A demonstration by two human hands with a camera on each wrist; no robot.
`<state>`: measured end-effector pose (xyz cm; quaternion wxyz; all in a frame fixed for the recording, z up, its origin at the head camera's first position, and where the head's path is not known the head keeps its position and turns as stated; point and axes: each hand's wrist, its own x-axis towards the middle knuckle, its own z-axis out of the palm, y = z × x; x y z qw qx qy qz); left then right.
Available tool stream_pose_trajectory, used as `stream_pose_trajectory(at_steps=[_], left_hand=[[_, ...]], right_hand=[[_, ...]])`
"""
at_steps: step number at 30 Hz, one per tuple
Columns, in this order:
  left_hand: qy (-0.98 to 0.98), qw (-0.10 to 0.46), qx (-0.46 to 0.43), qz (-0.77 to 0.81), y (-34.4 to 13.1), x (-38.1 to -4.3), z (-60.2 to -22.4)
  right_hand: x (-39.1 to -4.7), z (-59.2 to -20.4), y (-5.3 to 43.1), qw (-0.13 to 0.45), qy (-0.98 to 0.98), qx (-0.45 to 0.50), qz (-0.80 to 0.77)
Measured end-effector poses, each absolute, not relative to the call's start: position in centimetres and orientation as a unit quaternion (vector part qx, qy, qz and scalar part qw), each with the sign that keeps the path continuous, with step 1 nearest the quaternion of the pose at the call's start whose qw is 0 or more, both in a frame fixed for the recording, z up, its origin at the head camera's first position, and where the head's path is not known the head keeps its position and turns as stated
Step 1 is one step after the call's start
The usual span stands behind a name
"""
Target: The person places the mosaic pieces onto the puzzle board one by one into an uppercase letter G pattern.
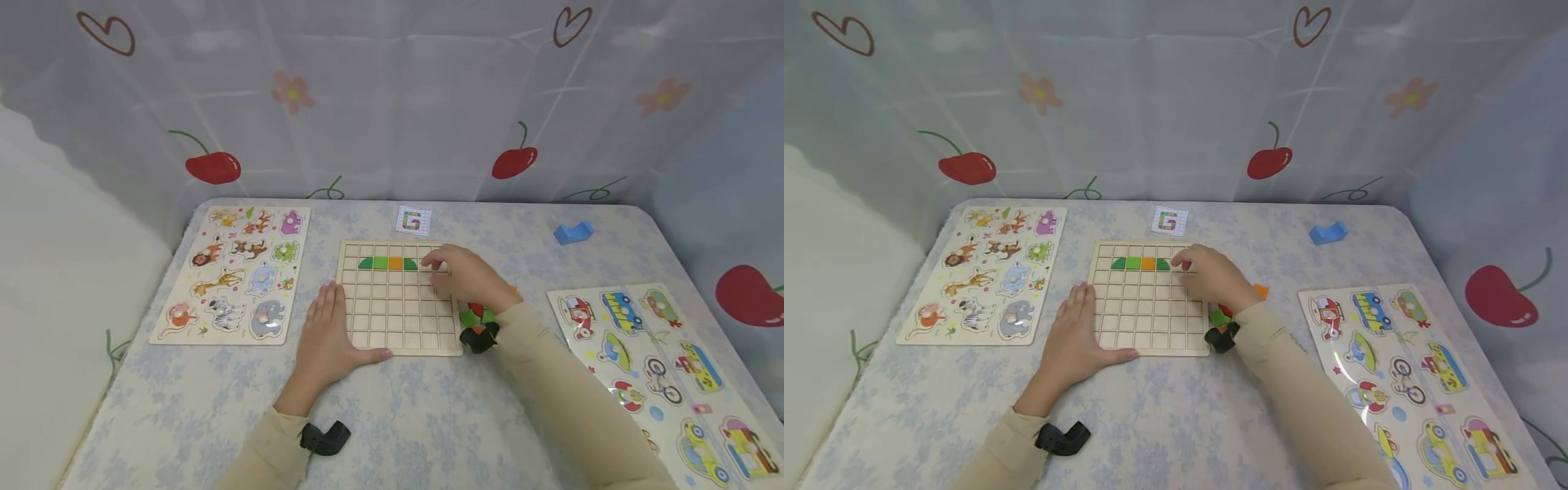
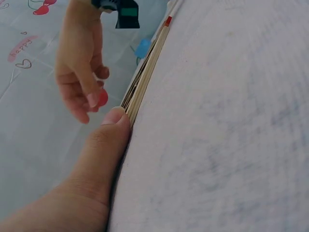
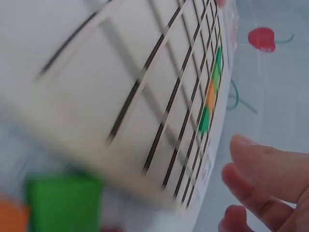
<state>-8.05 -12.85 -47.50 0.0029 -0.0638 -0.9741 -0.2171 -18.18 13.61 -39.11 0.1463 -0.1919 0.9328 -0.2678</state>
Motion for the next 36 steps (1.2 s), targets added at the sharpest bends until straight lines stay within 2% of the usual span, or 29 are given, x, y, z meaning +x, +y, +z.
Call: stream_pose_trajectory(at_steps=[7, 13, 30, 36], left_hand=[[-0.973, 0.004, -0.058, -0.222, -12.7, -8.1, -47.6], [-0.972, 0.004, -0.055, -0.229, -12.7, -8.1, -47.5], [-0.973, 0.011, -0.059, -0.223, -12.7, -8.2, -47.7], [-0.974, 0.009, -0.062, -0.218, -12.8, -8.2, -47.6]], right_hand=[[-16.2, -39.3, 19.4, 0.174, 0.944, -0.135, -0.246], [-15.3, -39.8, 22.0, 0.177, 0.945, -0.146, -0.232], [-15.4, -41.3, 23.5, 0.177, 0.93, -0.141, -0.289], [-16.4, -40.9, 21.5, 0.162, 0.919, -0.133, -0.334]])
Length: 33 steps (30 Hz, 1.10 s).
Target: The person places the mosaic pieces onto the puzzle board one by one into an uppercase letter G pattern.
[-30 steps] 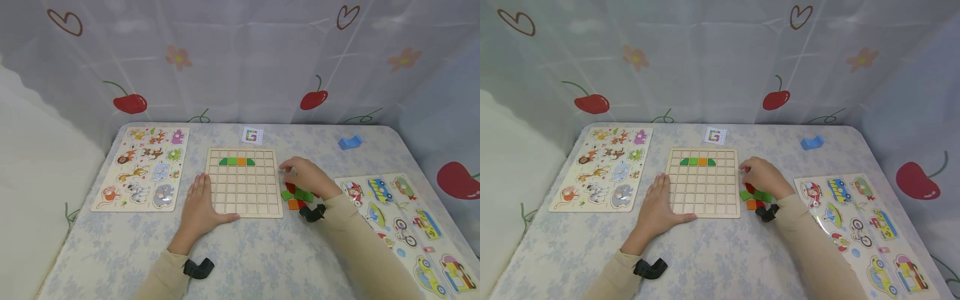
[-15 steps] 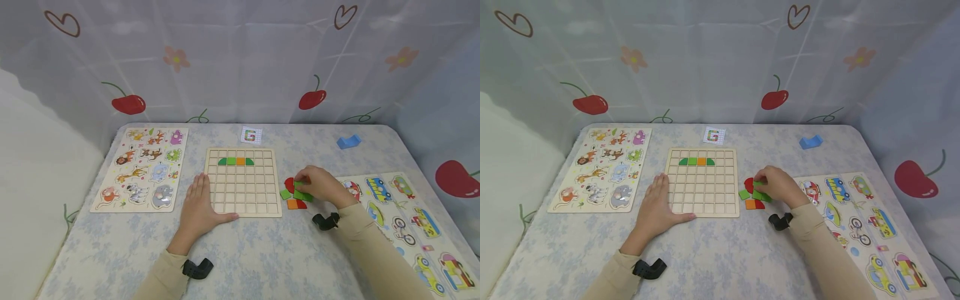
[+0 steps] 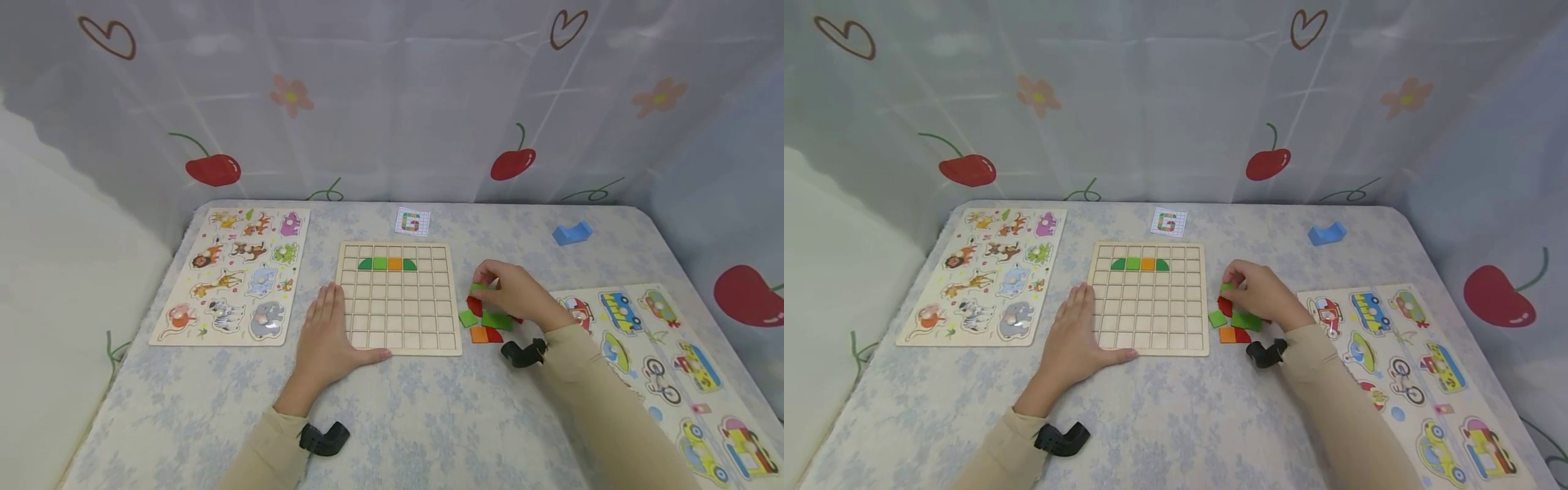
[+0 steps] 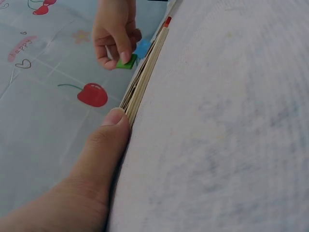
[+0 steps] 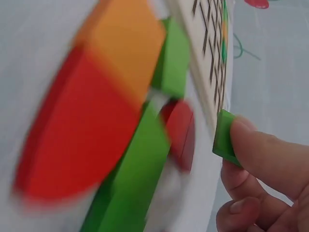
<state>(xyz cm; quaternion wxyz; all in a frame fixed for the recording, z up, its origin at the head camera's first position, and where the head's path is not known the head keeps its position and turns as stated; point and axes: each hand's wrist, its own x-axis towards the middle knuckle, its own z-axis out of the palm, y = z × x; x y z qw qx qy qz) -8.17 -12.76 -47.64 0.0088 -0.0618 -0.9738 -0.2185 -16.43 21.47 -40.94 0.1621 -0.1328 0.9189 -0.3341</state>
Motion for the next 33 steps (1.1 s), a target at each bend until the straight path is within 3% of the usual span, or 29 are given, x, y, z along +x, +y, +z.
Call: stream_pose_trajectory(at_steps=[18, 33], left_hand=[[-0.974, 0.004, -0.072, -0.217, -13.0, -8.2, -47.6], [-0.972, 0.022, -0.08, -0.22, -13.1, -8.1, -47.4]], right_hand=[[-19.8, -41.4, 7.4, 0.144, 0.897, -0.172, -0.381], [-20.3, -42.5, 2.7, 0.124, 0.914, -0.201, -0.33]])
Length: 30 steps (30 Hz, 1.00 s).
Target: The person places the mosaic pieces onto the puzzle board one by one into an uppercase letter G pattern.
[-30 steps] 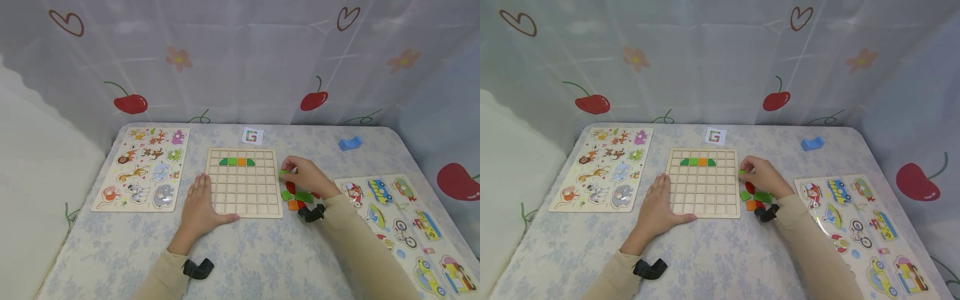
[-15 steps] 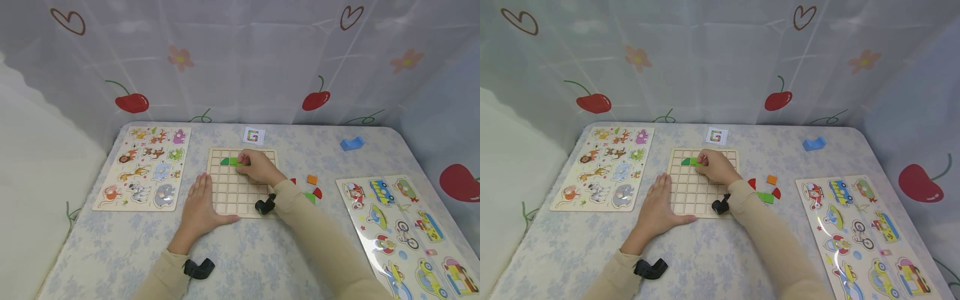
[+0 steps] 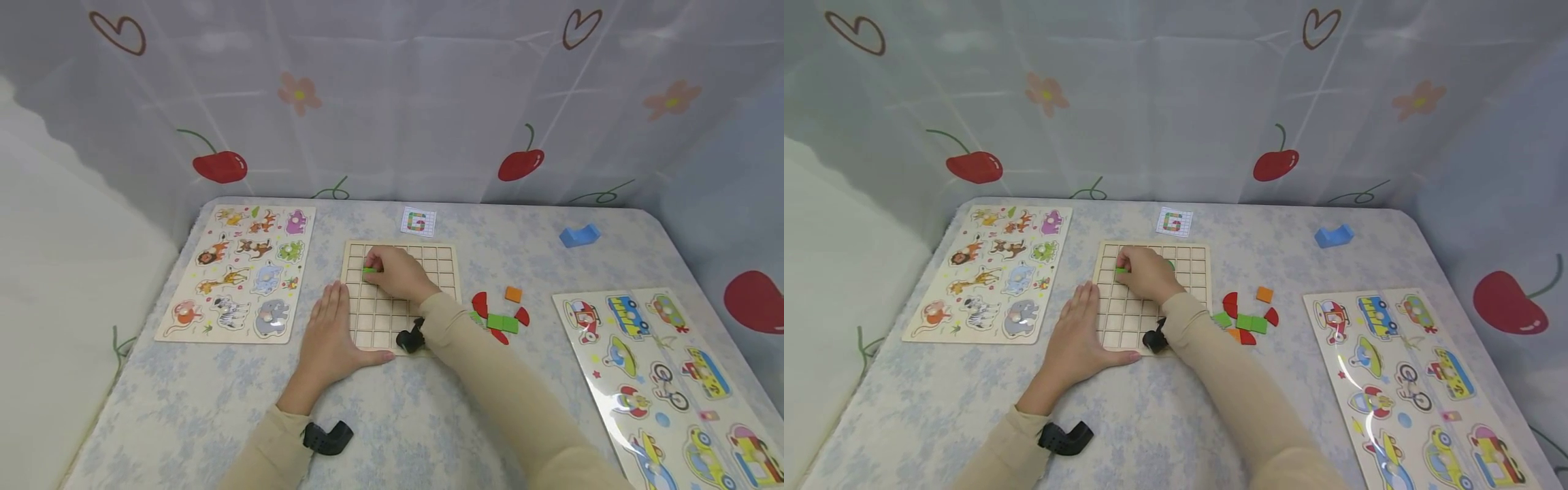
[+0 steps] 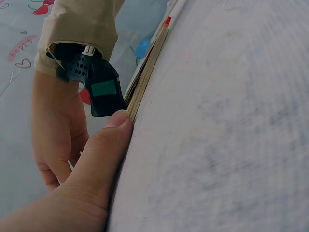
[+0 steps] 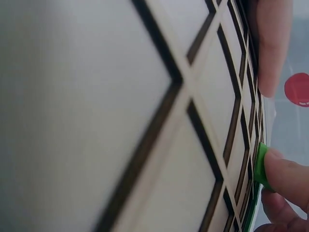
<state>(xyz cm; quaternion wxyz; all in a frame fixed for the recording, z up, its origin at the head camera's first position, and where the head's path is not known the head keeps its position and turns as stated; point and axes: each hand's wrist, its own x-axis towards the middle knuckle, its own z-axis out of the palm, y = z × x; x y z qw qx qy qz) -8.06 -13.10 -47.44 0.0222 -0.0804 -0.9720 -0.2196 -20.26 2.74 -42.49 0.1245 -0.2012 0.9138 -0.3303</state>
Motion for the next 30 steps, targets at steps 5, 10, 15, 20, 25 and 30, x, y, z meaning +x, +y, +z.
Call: stream_pose_trajectory(at_steps=[5, 10, 15, 20, 25, 30], left_hand=[[-0.973, 0.018, -0.078, -0.216, -13.1, -8.0, -47.5], [-0.974, 0.016, -0.077, -0.215, -13.1, -8.0, -47.5], [-0.974, 0.02, -0.077, -0.213, -13.1, -8.0, -47.5], [-0.973, 0.016, -0.076, -0.217, -13.2, -8.0, -47.5], [-0.973, 0.008, -0.074, -0.219, -13.1, -8.0, -47.5], [-0.974, -0.001, -0.07, -0.217, -13.0, -8.1, -47.4]], right_hand=[[-20.2, -42.6, 2.4, 0.11, 0.925, -0.208, -0.299], [-20.1, -42.4, 2.4, 0.106, 0.931, -0.213, -0.276], [-19.9, -42.4, 2.5, 0.106, 0.932, -0.219, -0.269], [-19.5, -42.2, 3.3, 0.113, 0.923, -0.228, -0.288], [-19.0, -41.7, 5.1, 0.111, 0.918, -0.223, -0.308], [-18.4, -40.7, 8.3, 0.118, 0.92, -0.196, -0.32]])
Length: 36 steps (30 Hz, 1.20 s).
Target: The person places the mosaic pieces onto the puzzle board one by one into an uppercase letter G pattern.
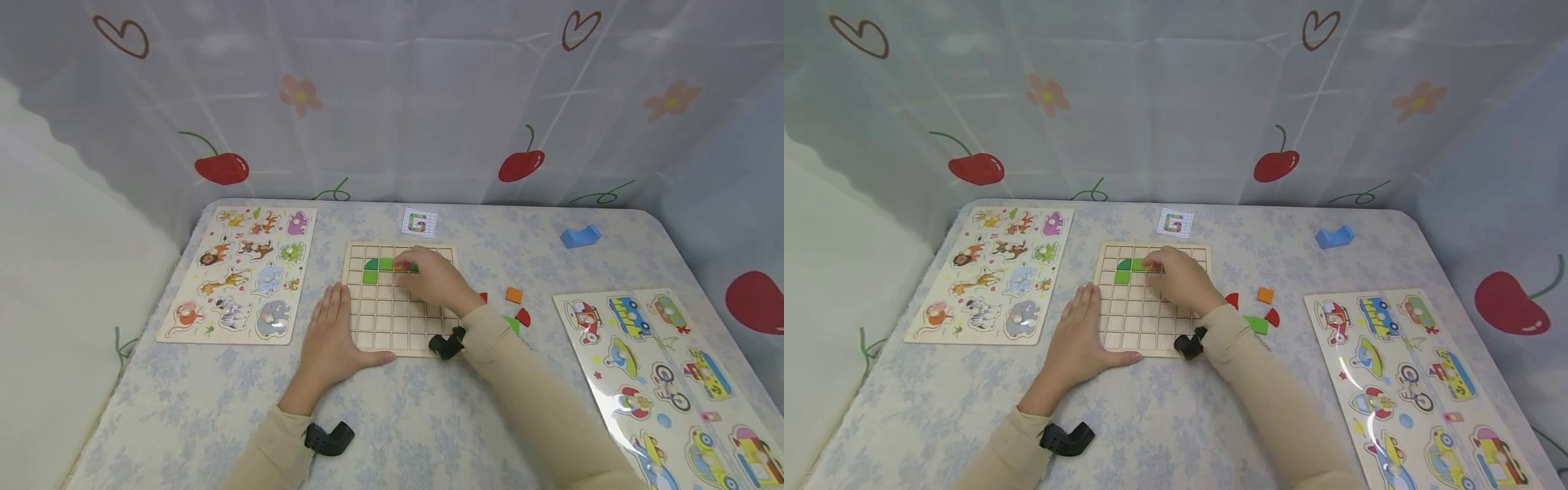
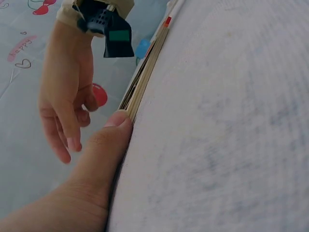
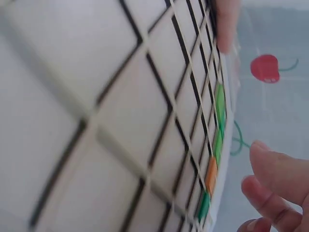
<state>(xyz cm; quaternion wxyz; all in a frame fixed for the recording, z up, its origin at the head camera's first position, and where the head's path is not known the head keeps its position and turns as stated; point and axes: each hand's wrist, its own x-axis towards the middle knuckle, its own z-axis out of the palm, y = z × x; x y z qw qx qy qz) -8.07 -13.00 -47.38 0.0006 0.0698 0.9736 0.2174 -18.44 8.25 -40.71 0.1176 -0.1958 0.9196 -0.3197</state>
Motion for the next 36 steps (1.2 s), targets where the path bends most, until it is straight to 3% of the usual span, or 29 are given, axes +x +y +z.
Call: stream_pose_trajectory(at_steps=[19, 36], left_hand=[[0.973, -0.001, 0.067, 0.222, -12.9, -8.0, -47.3], [0.972, -0.004, 0.067, 0.224, -13.0, -8.1, -47.5]], right_hand=[[-16.4, -40.6, 23.0, 0.14, 0.954, -0.095, -0.247], [-15.8, -41.1, 25.8, 0.157, 0.955, -0.054, -0.244]])
